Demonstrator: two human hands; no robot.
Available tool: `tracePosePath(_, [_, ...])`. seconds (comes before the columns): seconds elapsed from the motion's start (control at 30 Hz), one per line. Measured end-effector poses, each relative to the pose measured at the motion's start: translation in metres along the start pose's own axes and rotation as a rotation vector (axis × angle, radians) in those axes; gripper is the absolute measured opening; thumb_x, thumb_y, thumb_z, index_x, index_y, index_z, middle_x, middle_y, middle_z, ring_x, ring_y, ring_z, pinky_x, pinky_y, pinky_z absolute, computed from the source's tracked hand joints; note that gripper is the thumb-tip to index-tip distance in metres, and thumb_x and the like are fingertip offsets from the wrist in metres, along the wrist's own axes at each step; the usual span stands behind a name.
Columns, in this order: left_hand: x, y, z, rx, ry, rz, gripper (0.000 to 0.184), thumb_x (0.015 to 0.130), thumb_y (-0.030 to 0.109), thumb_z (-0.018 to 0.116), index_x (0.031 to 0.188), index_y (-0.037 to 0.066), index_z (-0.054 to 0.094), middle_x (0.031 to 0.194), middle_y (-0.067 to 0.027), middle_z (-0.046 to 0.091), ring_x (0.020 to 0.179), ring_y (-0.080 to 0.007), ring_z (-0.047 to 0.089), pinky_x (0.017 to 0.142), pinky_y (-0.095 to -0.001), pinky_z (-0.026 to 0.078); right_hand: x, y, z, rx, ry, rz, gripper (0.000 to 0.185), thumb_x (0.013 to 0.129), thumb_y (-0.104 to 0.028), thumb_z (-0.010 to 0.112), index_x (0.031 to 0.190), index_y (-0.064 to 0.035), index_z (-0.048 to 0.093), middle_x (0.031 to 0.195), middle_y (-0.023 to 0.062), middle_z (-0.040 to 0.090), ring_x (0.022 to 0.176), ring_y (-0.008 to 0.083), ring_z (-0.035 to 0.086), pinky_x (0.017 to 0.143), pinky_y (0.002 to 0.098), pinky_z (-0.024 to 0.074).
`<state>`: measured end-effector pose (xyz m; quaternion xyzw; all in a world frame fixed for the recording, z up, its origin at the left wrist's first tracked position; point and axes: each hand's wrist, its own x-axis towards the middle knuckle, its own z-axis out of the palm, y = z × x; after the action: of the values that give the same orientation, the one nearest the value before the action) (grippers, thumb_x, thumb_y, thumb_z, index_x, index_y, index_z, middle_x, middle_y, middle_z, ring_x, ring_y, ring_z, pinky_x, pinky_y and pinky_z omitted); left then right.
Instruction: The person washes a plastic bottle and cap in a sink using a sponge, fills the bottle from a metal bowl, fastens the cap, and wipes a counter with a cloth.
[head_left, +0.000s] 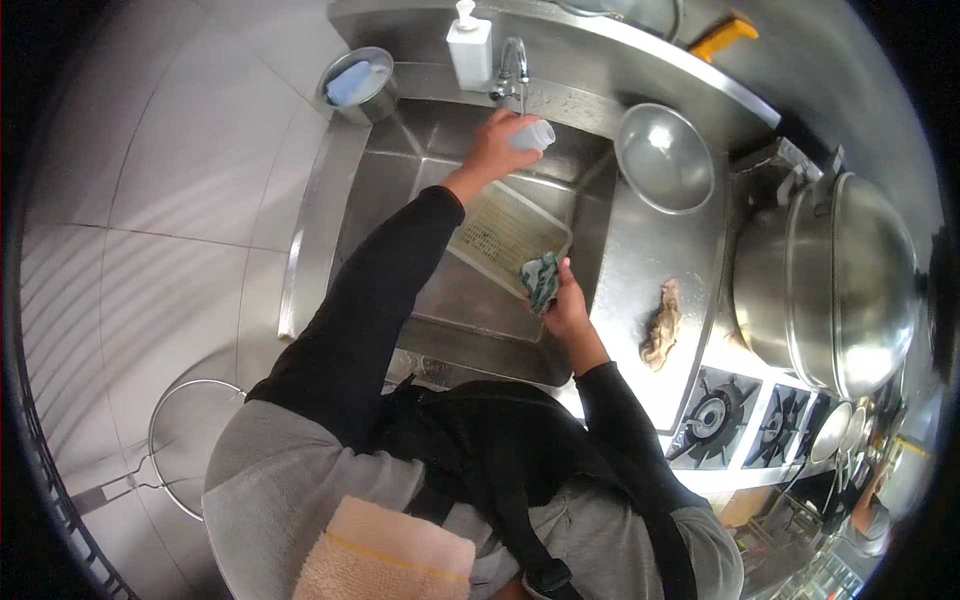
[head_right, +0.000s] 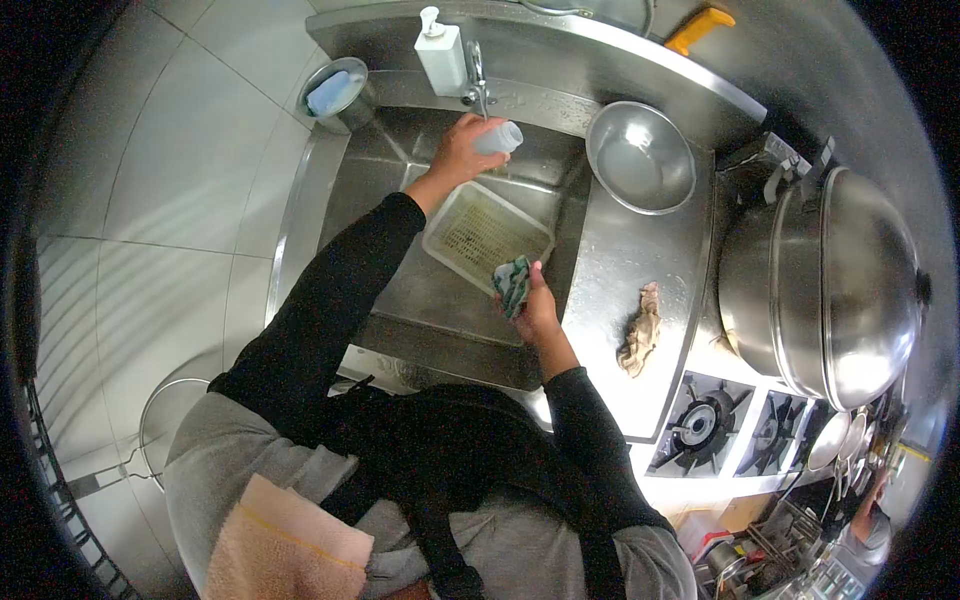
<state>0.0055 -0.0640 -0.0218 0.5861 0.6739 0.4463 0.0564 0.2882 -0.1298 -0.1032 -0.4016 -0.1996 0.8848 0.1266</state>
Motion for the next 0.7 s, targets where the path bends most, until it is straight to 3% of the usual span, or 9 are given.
tracePosePath(0.07, [0.003, -0.003, 0.002, -0.077, -0.07, -0.031, 0.057, 0.07, 0.025, 0.082, 0.123, 0.01, 0.066, 0.106, -0.0106, 0.06, 0.097, -0.0261, 0.062, 0.085, -0.0352, 0.05, 0.002, -0.012, 0.009, 0.272, -0.021, -0.091, 0.049, 0.104, -0.045, 0.035, 0.122, -0.0039, 0.055, 0.109, 0.0128, 0.066, 0.084, 0.0282, 0.066, 0.081, 0.0429, 0.0534])
tracePosePath(0.17, [0.005, -0.016, 0.006, -0.169, -0.048, -0.078, 0.058, 0.066, 0.034, 0.081, 0.119, 0.017, 0.068, 0.108, -0.0127, 0.064, 0.101, -0.0305, 0.064, 0.087, -0.0391, 0.052, 0.007, -0.049, 0.026, 0.248, -0.098, -0.224, 0.045, 0.102, -0.039, 0.039, 0.122, -0.0019, 0.057, 0.112, 0.0138, 0.066, 0.088, 0.0317, 0.065, 0.081, 0.0413, 0.0543])
tracePosePath(0.3, [0.005, -0.052, 0.01, -0.227, -0.068, -0.104, 0.051, 0.071, 0.033, 0.078, 0.118, 0.014, 0.068, 0.107, -0.0137, 0.064, 0.097, -0.0302, 0.064, 0.086, -0.0379, 0.052, 0.02, -0.102, 0.058, 0.044, -0.143, -0.413, 0.037, 0.1, -0.032, 0.052, 0.121, -0.0018, 0.057, 0.108, 0.0124, 0.067, 0.089, 0.0248, 0.066, 0.079, 0.0355, 0.0553])
tracePosePath(0.33, [0.006, -0.092, 0.025, -0.4, -0.09, -0.235, 0.051, 0.076, 0.034, 0.075, 0.121, 0.013, 0.066, 0.108, -0.0149, 0.064, 0.098, -0.0302, 0.065, 0.086, -0.0375, 0.052, 0.037, -0.114, 0.062, -0.002, -0.128, -0.468, 0.034, 0.1, -0.03, 0.053, 0.12, -0.0022, 0.057, 0.105, 0.0119, 0.067, 0.089, 0.0238, 0.066, 0.078, 0.0356, 0.0558])
tracePosePath(0.43, [-0.005, -0.032, -0.013, -0.855, 0.033, -0.867, 0.057, 0.086, 0.04, 0.067, 0.128, 0.005, 0.054, 0.116, -0.0189, 0.064, 0.104, -0.0302, 0.064, 0.087, -0.037, 0.051, 0.051, -0.142, 0.104, -0.033, 0.037, -0.382, 0.029, 0.101, -0.025, 0.05, 0.116, -0.001, 0.057, 0.1, 0.012, 0.065, 0.089, 0.0231, 0.065, 0.074, 0.0376, 0.0565])
tracePosePath(0.5, [-0.049, -0.087, 0.004, -0.554, -0.06, -0.782, 0.064, 0.085, 0.043, 0.071, 0.128, 0.001, 0.049, 0.115, -0.0199, 0.064, 0.107, -0.0287, 0.064, 0.088, -0.0362, 0.051, 0.072, -0.149, 0.128, -0.025, -0.049, -0.233, 0.027, 0.102, -0.021, 0.046, 0.116, -0.0007, 0.057, 0.101, 0.013, 0.064, 0.086, 0.0238, 0.066, 0.069, 0.0373, 0.0576])
tracePosePath(0.57, [-0.079, -0.092, 0.002, -0.271, -0.102, -0.612, 0.068, 0.082, 0.044, 0.075, 0.125, -0.002, 0.05, 0.108, -0.0176, 0.065, 0.105, -0.0279, 0.064, 0.087, -0.0363, 0.051, 0.174, -0.151, 0.111, -0.519, -0.334, -0.322, 0.029, 0.102, -0.018, 0.042, 0.122, -0.0011, 0.055, 0.105, 0.0152, 0.063, 0.083, 0.0264, 0.066, 0.066, 0.0347, 0.0589])
tracePosePath(0.67, [-0.131, -0.07, -0.012, -0.484, 0.04, -0.655, 0.068, 0.076, 0.034, 0.082, 0.127, -0.001, 0.051, 0.113, -0.017, 0.062, 0.106, -0.0268, 0.064, 0.088, -0.0358, 0.051, 0.162, -0.149, 0.165, -0.68, -0.169, -0.366, 0.029, 0.102, -0.017, 0.042, 0.123, -0.004, 0.058, 0.105, 0.0146, 0.064, 0.081, 0.0263, 0.067, 0.064, 0.031, 0.0597])
tracePosePath(0.7, [-0.144, -0.065, -0.015, -0.651, 0.139, -0.663, 0.068, 0.075, 0.029, 0.084, 0.127, 0.0, 0.052, 0.117, -0.0171, 0.061, 0.107, -0.026, 0.064, 0.088, -0.0346, 0.051, 0.189, -0.149, 0.161, -1.307, -0.24, -0.741, 0.029, 0.101, -0.018, 0.044, 0.121, -0.0046, 0.061, 0.106, 0.0139, 0.065, 0.083, 0.0267, 0.068, 0.066, 0.0343, 0.0592])
